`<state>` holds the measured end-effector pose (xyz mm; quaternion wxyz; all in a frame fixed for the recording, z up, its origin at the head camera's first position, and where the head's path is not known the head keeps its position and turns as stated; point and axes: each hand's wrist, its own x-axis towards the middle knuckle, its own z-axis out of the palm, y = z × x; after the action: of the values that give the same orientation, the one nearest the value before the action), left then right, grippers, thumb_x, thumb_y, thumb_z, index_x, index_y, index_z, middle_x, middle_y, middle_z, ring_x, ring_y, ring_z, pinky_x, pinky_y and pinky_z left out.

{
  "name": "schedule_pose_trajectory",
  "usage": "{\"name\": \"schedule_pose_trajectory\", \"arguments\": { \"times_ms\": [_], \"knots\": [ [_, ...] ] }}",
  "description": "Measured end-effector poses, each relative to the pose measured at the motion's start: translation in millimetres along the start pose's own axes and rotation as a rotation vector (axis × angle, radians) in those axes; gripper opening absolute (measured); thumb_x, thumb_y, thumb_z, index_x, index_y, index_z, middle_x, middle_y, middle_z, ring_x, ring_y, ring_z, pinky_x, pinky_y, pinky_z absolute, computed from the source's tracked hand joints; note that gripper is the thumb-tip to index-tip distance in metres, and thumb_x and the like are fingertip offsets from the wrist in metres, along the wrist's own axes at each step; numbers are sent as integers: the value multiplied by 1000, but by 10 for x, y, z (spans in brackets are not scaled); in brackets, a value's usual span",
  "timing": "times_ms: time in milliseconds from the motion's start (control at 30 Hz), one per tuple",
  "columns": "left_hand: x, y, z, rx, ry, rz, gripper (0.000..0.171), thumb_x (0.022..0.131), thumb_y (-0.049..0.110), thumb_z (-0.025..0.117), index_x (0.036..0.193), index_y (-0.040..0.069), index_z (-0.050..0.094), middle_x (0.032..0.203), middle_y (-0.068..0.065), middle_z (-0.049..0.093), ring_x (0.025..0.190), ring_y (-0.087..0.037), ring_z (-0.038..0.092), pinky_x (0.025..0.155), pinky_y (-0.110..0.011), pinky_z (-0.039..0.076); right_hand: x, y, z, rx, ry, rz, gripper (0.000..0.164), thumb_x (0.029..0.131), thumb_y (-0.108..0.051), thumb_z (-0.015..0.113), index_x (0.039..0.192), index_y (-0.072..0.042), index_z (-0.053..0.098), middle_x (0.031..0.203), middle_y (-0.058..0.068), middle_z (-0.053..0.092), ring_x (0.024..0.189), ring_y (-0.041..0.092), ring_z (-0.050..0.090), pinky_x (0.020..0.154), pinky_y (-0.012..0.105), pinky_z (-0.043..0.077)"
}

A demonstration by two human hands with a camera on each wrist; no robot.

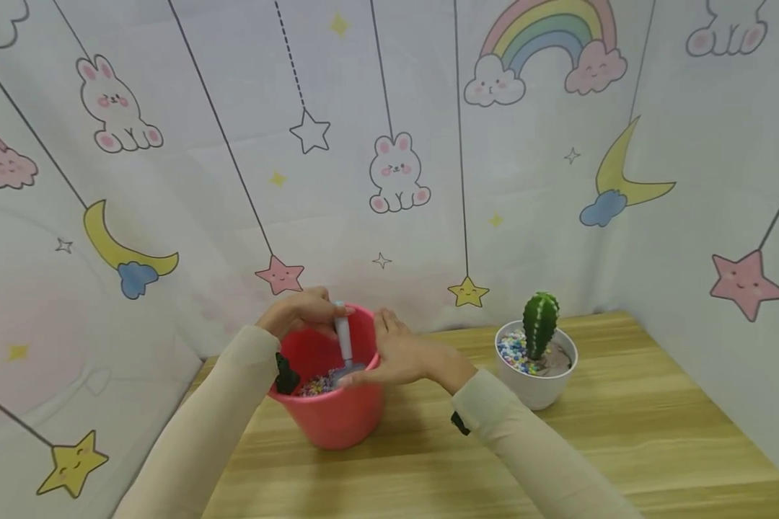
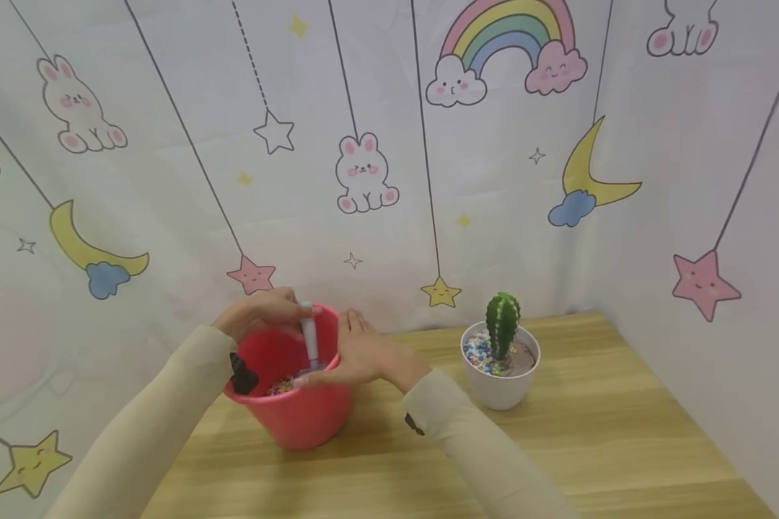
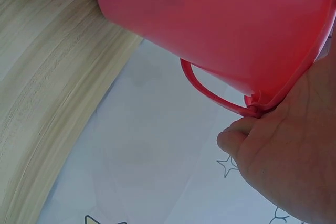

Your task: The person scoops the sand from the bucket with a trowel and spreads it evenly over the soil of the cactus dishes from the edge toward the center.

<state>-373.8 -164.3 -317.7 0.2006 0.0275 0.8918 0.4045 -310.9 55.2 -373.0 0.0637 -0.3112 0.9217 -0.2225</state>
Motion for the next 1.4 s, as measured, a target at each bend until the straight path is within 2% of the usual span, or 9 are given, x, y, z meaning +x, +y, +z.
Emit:
{"name": "schedule_pose_trajectory", "arguments": {
  "times_ms": [100, 333, 500, 767, 1033, 1300, 1400],
  "knots": [
    [-14, 28, 0, -29, 4, -10, 29, 108, 18, 60, 118, -8, 54, 90, -10, 67, 72, -17, 74, 76, -30, 69, 3, 7, -8, 10, 3, -3, 130, 74, -92, 64, 164, -12, 17, 159, 5, 33, 143, 22, 38, 115, 48, 55],
    [-57, 35, -35, -24, -48, 14, 32, 109, 18, 59, 107, -12, 70, 78, -6, 70, 65, -13, 72, 73, -28, 68, -5, -3, 1, 31, -3, 7, 130, 72, -92, 65, 164, -12, 18, 159, 4, 33, 142, 21, 39, 111, 46, 58],
    [-101, 44, -50, -56, -51, 21, 34, 109, 20, 59, 109, -12, 70, 79, -6, 69, 66, -13, 72, 74, -28, 68, -11, 17, -15, 33, -10, 14, 132, 73, -91, 66, 164, -11, 16, 162, 5, 31, 143, 22, 38, 110, 46, 59],
    [-172, 4, -91, -109, -48, 44, 35, 110, 15, 55, 114, -17, 68, 82, -10, 74, 72, -17, 77, 78, -34, 69, 10, 25, 1, 37, -4, 12, 131, 71, -93, 66, 163, -12, 19, 156, 4, 36, 141, 19, 41, 104, 42, 62],
    [-307, -64, -113, -150, 12, 54, 40, 110, 18, 57, 128, -16, 63, 88, -11, 76, 76, -18, 78, 92, -44, 67, 4, 30, 29, 76, -1, 14, 130, 71, -91, 67, 161, -10, 20, 153, 6, 37, 137, 20, 43, 99, 40, 64],
    [-455, -214, -172, -263, 43, 57, 44, 111, 18, 53, 139, -16, 55, 94, -11, 76, 84, -19, 78, 84, -35, 69, -4, 24, 34, 66, 7, 16, 133, 70, -91, 68, 163, -11, 17, 156, 5, 35, 141, 23, 42, 97, 42, 65],
    [-486, -280, -197, -312, 49, 67, 48, 112, 21, 53, 144, -15, 52, 96, -10, 77, 87, -18, 78, 86, -35, 68, -6, 15, 30, 64, 12, 15, 132, 71, -91, 68, 163, -11, 18, 155, 5, 36, 141, 23, 43, 99, 42, 64]
  ]
}}
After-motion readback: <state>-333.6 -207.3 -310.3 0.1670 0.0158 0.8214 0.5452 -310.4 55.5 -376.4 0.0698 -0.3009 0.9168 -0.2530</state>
